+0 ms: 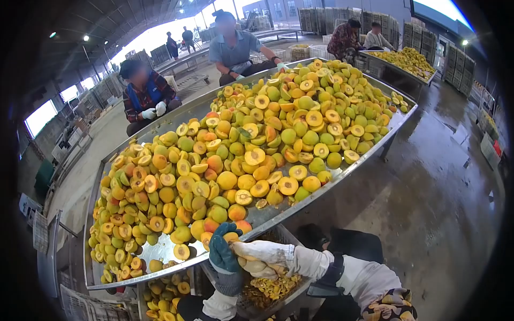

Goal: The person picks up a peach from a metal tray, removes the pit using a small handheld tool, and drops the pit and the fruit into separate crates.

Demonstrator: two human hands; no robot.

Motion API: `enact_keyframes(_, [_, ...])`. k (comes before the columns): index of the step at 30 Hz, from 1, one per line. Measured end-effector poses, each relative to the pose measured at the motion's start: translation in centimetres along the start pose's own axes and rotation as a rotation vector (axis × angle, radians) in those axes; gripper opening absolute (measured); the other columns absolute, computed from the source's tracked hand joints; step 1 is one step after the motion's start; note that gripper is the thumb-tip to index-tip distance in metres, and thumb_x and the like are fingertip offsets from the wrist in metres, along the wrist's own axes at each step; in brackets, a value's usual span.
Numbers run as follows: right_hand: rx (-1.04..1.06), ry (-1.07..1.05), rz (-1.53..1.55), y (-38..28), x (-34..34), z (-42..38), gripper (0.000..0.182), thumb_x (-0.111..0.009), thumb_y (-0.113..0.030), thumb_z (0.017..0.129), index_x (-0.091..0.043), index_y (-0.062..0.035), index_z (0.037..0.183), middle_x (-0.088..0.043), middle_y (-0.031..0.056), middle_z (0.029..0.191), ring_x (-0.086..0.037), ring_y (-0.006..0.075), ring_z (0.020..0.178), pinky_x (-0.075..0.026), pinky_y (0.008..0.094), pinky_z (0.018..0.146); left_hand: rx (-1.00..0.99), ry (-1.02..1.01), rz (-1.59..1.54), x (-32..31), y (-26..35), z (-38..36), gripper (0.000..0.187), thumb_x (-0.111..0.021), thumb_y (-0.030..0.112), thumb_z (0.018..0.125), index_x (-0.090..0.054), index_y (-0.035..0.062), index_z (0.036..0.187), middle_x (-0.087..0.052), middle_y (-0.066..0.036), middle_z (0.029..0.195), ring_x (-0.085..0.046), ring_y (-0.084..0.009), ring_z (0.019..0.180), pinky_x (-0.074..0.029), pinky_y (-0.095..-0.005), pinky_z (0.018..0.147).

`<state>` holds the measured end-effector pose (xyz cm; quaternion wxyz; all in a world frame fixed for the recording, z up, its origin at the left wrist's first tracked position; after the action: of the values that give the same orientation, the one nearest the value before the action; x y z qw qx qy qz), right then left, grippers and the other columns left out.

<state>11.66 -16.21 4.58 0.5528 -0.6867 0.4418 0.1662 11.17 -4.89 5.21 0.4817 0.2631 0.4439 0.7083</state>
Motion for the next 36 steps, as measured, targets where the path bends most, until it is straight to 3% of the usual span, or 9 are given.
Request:
enact_keyframes(5, [0.025,-0.228,0.214,0.4,-1.3,-1.0,0.044,-0.049,-0.049,0.104,-0.054,-0.0072,0.092,-0.041,-0.0049,0.050,-0.037,0.0078,0.033,-0.029,0.0240,0.031,0.195,0.008,-0.272,-0.3,0.3,-0.8,0.051,-0.032,0.037,0.111,-0.061,-0.0041,0.119,-0.067,-0.015,0.111,-0.065,-0.0219,0.097,-0.051,-0.0340,0.090])
enact_keyframes(9, [0.039,0.066,-0.151,0.1,-1.6,-1.4,0.048,-0.048,-0.054,0.102,-0.052,-0.0084,0.087,-0.042,-0.0045,0.049,-0.037,0.0084,0.031,-0.029,0.0233,0.028,-0.068,-0.087,0.109,0.6,2.3,-0.3,0.049,-0.032,0.034,0.109,-0.063,-0.0041,0.115,-0.067,-0.017,0.113,-0.065,-0.0288,0.100,-0.051,-0.0386,0.092])
enact_keyframes(11, [-0.098,-0.151,0.146,0.8,-1.9,-1.5,0.051,-0.051,-0.056,0.100,-0.054,-0.0079,0.083,-0.041,-0.0036,0.049,-0.038,0.0100,0.033,-0.029,0.0254,0.031,-0.211,-0.182,0.232,0.8,3.5,0.4,0.043,-0.036,0.027,0.106,-0.065,-0.0042,0.112,-0.068,-0.019,0.111,-0.066,-0.0338,0.102,-0.050,-0.0423,0.094])
enact_keyframes(13, [-0.075,-0.252,0.192,1.0,-2.1,-1.6,0.052,-0.053,-0.057,0.099,-0.053,-0.0057,0.089,-0.043,-0.0020,0.048,-0.039,0.0100,0.033,-0.031,0.0263,0.033,-0.177,-0.189,0.233,0.4,4.4,0.8,0.053,-0.030,0.035,0.109,-0.065,-0.0051,0.109,-0.069,-0.015,0.105,-0.065,-0.0246,0.095,-0.052,-0.0352,0.086])
enact_keyframes(16, [0.048,0.050,-0.339,-0.2,-1.5,-1.7,0.055,-0.047,-0.055,0.102,-0.055,-0.0026,0.088,-0.047,0.0009,0.048,-0.042,0.0116,0.033,-0.035,0.0260,0.035,0.099,-0.101,-0.002,0.3,3.6,0.2,0.058,-0.029,0.041,0.110,-0.066,-0.0034,0.105,-0.071,-0.011,0.097,-0.065,-0.0196,0.088,-0.051,-0.0329,0.085])
enact_keyframes(26, [0.574,0.296,-1.804,-2.6,-3.3,-1.6,0.046,-0.057,-0.052,0.095,-0.064,-0.0064,0.091,-0.066,0.0158,0.066,-0.066,0.0370,0.058,-0.052,0.0476,0.054,0.543,-0.189,-0.204,4.0,1.3,0.0,0.052,-0.036,0.040,0.110,-0.069,-0.0002,0.105,-0.071,-0.009,0.098,-0.065,-0.0162,0.090,-0.051,-0.0283,0.087])
enact_keyframes(28, [0.552,0.331,-1.828,-2.1,-3.1,-1.6,0.046,-0.056,-0.052,0.095,-0.065,-0.0064,0.091,-0.066,0.0158,0.067,-0.067,0.0372,0.059,-0.053,0.0470,0.055,0.255,-0.197,0.187,8.3,2.7,0.5,0.052,-0.038,0.040,0.109,-0.070,-0.0002,0.103,-0.071,-0.008,0.093,-0.065,-0.0185,0.085,-0.052,-0.0316,0.083])
enact_keyframes(33, [-0.125,0.426,-1.931,1.0,2.4,-0.3,0.050,-0.051,-0.052,0.094,-0.070,-0.0062,0.099,-0.071,0.0186,0.079,-0.070,0.0384,0.075,-0.055,0.0509,0.066,0.522,-0.120,1.331,23.1,4.3,-0.9,0.042,-0.047,0.037,0.103,-0.070,0.0013,0.101,-0.070,-0.023,0.095,-0.068,-0.0357,0.088,-0.053,-0.0435,0.078])
enact_keyframes(36, [-0.110,0.340,-1.870,2.7,2.7,0.6,0.052,-0.053,-0.054,0.092,-0.070,-0.0050,0.097,-0.072,0.0167,0.080,-0.070,0.0377,0.074,-0.055,0.0493,0.065,0.557,-0.225,1.582,23.5,4.2,0.7,0.039,-0.055,0.037,0.098,-0.069,0.0016,0.100,-0.068,-0.027,0.100,-0.066,-0.0415,0.091,-0.052,-0.0480,0.079])
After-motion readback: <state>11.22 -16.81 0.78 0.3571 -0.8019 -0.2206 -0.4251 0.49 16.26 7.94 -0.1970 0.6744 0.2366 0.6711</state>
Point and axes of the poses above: each hand's wrist, its own z-axis towards the middle knuckle, its own x-axis out of the back of the hand, y = z × x, the point moved 6 cm from there along z, towards the middle knuckle
